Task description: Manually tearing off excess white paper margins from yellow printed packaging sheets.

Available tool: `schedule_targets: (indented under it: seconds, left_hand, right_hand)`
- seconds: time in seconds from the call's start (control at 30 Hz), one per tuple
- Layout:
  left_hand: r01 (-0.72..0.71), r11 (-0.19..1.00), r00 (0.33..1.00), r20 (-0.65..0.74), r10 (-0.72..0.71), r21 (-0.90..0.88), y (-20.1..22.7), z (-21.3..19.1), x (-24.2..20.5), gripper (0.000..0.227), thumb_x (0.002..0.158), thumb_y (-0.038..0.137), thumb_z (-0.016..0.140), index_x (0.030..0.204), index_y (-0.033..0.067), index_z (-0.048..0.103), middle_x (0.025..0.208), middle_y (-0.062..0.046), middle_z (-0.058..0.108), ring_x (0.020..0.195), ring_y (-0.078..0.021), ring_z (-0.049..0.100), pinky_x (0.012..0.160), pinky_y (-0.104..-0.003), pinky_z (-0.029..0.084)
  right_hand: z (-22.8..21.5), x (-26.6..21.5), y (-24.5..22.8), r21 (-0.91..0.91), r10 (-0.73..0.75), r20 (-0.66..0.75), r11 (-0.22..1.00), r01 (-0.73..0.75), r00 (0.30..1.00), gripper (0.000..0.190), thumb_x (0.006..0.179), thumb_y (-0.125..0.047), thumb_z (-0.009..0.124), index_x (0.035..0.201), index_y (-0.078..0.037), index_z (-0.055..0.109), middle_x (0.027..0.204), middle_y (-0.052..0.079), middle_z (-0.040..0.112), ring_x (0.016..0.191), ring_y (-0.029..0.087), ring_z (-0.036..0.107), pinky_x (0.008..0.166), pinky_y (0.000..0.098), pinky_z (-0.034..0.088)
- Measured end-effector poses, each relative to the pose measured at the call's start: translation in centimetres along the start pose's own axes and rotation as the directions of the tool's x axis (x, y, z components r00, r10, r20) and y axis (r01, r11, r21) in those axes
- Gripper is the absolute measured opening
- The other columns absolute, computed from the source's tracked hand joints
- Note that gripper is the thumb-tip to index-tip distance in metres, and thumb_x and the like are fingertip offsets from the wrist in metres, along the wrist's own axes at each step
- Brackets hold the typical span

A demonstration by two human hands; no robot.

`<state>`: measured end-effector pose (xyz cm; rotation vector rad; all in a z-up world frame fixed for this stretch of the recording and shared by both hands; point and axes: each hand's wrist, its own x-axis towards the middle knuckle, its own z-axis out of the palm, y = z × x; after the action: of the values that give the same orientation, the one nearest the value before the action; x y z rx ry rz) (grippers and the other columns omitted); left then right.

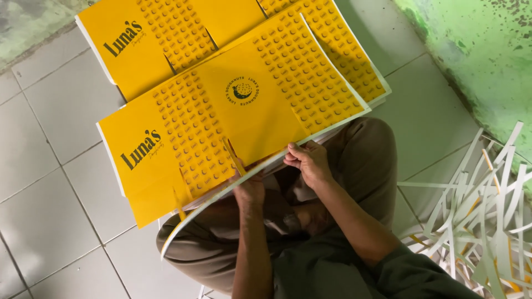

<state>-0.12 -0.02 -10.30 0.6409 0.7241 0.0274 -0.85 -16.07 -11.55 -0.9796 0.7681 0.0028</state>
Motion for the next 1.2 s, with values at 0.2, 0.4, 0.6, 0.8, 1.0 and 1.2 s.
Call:
schedule_targets:
  seconds: [0.2, 0.4, 0.6, 0.8, 1.0, 1.2]
  left_hand:
    - [0.044, 0.995, 0.994, 0.093, -0.052, 0.089, -4.1, 2.0, -0.8, 0.012, 0.094, 0.007, 0.072, 0.104, 0.0018, 0.071, 0.095, -0.018, 0.076, 0.078, -0.0345, 0.076, 0.075, -0.051, 0.065]
    - [0.020, 0.997, 0.995, 0.092, -0.026, 0.074, -2.4, 4.5, -2.6, 0.013, 0.092, 0.010, 0.074, 0.100, 0.0012, 0.068, 0.086, -0.016, 0.074, 0.073, -0.0327, 0.077, 0.072, -0.049, 0.067]
    - [0.044, 0.997, 0.989, 0.139, -0.052, 0.059, -4.1, 9.2, -4.5, 0.018, 0.091, 0.012, 0.078, 0.097, -0.0016, 0.069, 0.082, -0.017, 0.074, 0.065, -0.0328, 0.074, 0.063, -0.051, 0.066]
    - [0.023, 0.998, 0.997, 0.075, -0.027, 0.060, -5.8, 9.4, -3.1, 0.020, 0.087, 0.004, 0.079, 0.089, -0.0071, 0.063, 0.065, -0.028, 0.067, 0.047, -0.0403, 0.069, 0.036, -0.050, 0.060]
    - [0.039, 0.990, 0.997, 0.061, -0.047, 0.133, -5.3, 10.4, -4.2, 0.022, 0.086, 0.009, 0.082, 0.090, -0.0046, 0.065, 0.066, -0.024, 0.068, 0.050, -0.0359, 0.070, 0.041, -0.048, 0.062]
    - [0.014, 0.981, 0.996, 0.088, -0.031, 0.192, -2.9, 14.6, -7.8, 0.026, 0.085, 0.015, 0.086, 0.082, -0.0028, 0.067, 0.060, -0.023, 0.066, 0.043, -0.0310, 0.066, 0.038, -0.043, 0.060]
  right_hand:
    - [0.4, -0.8, 0.5, -0.069, 0.029, 0.037, 0.997, -0.026, 0.999, 0.042, 0.078, -0.020, 0.094, 0.097, 0.002, 0.063, 0.076, 0.018, 0.075, 0.063, 0.024, 0.075, 0.069, 0.0482, 0.066]
    - [-2.1, 1.1, -1.7, -0.047, -0.051, -0.030, 0.998, 0.049, 0.998, 0.036, 0.088, -0.027, 0.088, 0.094, 0.000, 0.064, 0.073, 0.013, 0.071, 0.068, 0.021, 0.076, 0.077, 0.0459, 0.066]
    - [-2.4, 0.7, -1.5, -0.145, -0.075, -0.013, 0.987, 0.072, 0.997, 0.032, 0.082, -0.019, 0.092, 0.089, 0.002, 0.069, 0.070, 0.017, 0.071, 0.061, 0.024, 0.074, 0.068, 0.0467, 0.066]
    - [-2.1, -0.3, -4.0, -0.101, -0.025, 0.047, 0.994, 0.030, 0.999, 0.031, 0.078, -0.018, 0.094, 0.080, 0.003, 0.072, 0.070, 0.018, 0.071, 0.057, 0.022, 0.068, 0.065, 0.0442, 0.065]
    - [-1.8, -1.7, -5.8, -0.086, 0.065, 0.054, 0.994, -0.060, 0.996, 0.029, 0.080, -0.020, 0.091, 0.079, 0.003, 0.073, 0.069, 0.018, 0.072, 0.055, 0.017, 0.066, 0.062, 0.0372, 0.063]
    - [-2.1, -1.2, -4.6, -0.081, 0.072, 0.052, 0.994, -0.067, 0.996, 0.032, 0.075, -0.017, 0.094, 0.083, 0.006, 0.074, 0.076, 0.017, 0.073, 0.063, 0.020, 0.067, 0.062, 0.0332, 0.060]
